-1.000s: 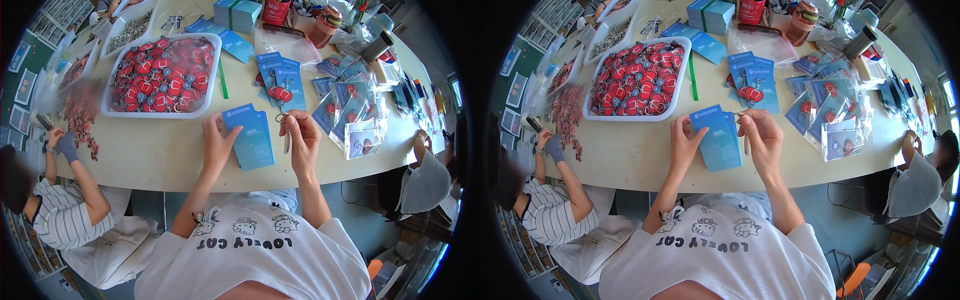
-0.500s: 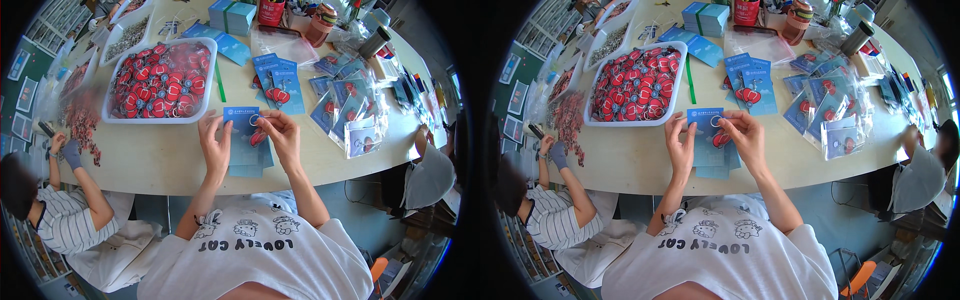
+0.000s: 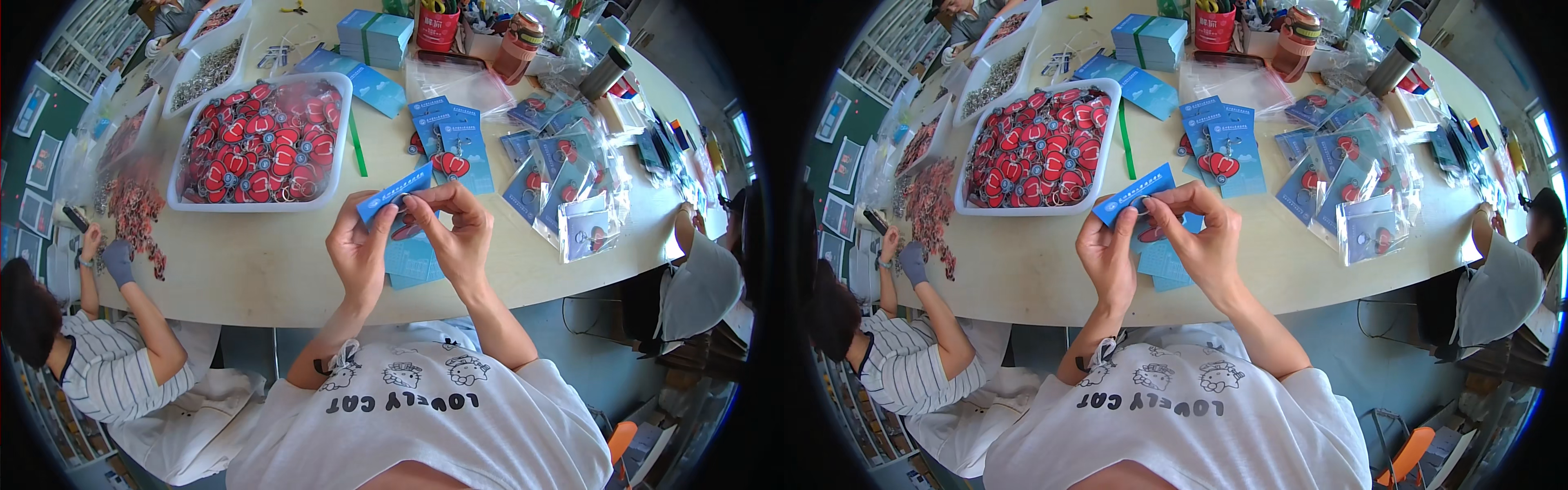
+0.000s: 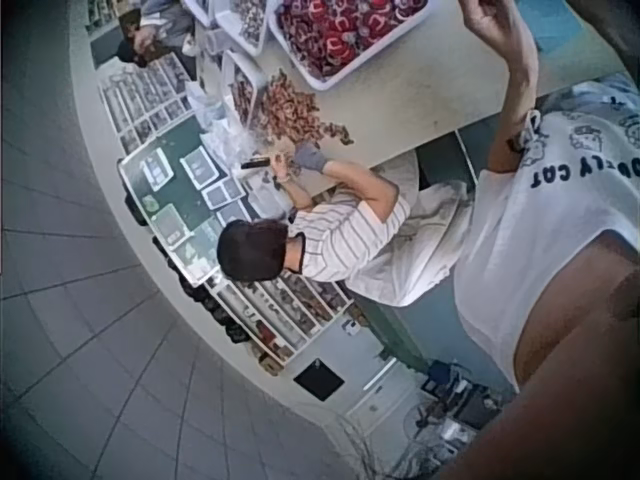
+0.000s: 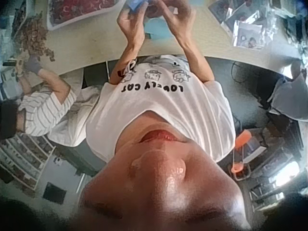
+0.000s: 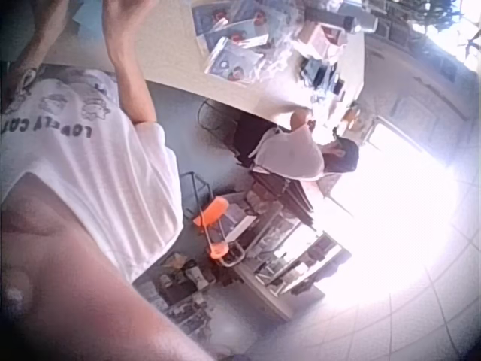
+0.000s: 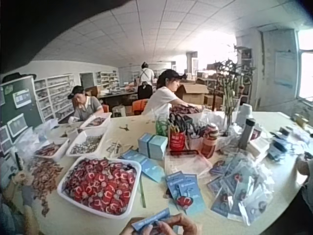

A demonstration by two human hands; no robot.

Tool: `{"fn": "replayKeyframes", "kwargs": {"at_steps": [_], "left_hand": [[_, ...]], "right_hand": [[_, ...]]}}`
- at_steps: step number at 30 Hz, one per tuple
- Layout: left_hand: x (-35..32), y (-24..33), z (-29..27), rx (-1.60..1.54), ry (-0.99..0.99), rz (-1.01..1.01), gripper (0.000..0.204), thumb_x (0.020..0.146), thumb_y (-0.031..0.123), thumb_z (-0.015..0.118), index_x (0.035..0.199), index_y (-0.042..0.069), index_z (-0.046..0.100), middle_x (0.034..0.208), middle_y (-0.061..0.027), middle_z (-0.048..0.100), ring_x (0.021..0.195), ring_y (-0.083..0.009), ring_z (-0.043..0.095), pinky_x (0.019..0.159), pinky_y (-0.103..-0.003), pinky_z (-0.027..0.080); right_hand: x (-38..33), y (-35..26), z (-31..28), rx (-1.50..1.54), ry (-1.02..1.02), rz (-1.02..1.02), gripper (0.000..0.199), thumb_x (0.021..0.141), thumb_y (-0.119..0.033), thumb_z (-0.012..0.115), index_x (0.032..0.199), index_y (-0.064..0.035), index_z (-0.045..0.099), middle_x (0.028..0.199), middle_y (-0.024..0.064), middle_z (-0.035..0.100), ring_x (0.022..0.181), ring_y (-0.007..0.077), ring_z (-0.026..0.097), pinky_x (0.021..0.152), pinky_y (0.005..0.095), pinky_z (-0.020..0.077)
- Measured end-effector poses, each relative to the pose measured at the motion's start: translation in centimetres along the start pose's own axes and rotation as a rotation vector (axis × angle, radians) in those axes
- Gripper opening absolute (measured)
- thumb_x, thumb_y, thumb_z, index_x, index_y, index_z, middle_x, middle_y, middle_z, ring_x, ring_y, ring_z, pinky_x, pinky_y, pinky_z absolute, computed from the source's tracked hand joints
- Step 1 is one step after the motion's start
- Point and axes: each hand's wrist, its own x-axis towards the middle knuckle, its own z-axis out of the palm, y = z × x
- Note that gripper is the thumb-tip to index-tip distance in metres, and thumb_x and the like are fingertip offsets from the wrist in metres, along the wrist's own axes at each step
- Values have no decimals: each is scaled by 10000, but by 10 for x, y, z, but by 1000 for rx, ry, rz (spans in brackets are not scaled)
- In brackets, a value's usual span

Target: The person sits at a table and repeatedly picks up red heart-shaped keychains from a large bin. They insert each keychain into a blue cardboard backing card and then place the assembled unit into a clear plastic bag. The person stacks the finished packaged items on the table.

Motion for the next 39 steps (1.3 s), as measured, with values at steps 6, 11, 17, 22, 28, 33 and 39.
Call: {"fn": "replayKeyframes", "kwargs": {"at_steps": [6,11,17,22,28,33,39], "left_hand": [[-2,9,5,-61,30,-13,142,944,45,569,1056,-41,575,1009,-56,611,931,-90,564,836,-243,457],[-1,12,7,-73,54,10,143,957,51,548,1062,-43,572,1021,-54,596,947,-87,540,856,-248,434],[-1,6,8,-9,158,10,81,946,40,558,998,-18,580,987,-21,580,925,-71,510,826,-239,404],[4,-1,-4,23,53,-58,131,952,38,546,1050,-34,595,984,-39,575,924,-76,527,853,-227,407],[61,25,-72,1069,49,339,280,892,93,618,1168,54,588,911,-60,570,899,-204,547,822,-343,434],[88,13,-122,1478,-139,230,335,740,101,749,1058,104,641,965,-79,541,966,-281,521,867,-414,404],[103,23,-123,1392,-431,54,264,684,47,771,917,102,660,949,-81,500,986,-259,526,852,-383,439]], "right_hand": [[2,-17,2,22,35,88,230,810,-35,738,980,8,589,728,78,678,636,93,635,557,219,500],[8,-27,4,-119,17,87,302,787,-83,770,1000,17,581,621,33,618,573,66,574,553,205,450],[11,-22,-4,-346,-137,146,306,791,-104,756,1006,33,587,596,37,590,543,56,536,534,216,427],[14,-5,-10,-319,-153,171,233,798,-91,744,937,32,603,613,28,600,543,46,525,496,217,397],[72,19,-61,-365,-79,191,203,820,-155,735,897,4,636,654,20,628,577,51,547,519,216,410],[113,57,-81,-978,7,-106,481,856,-302,687,1202,7,563,791,142,685,694,250,659,625,345,492],[89,50,-58,-1187,-8,-255,575,825,-265,697,1292,-10,480,921,137,692,831,320,662,730,393,511]]}}
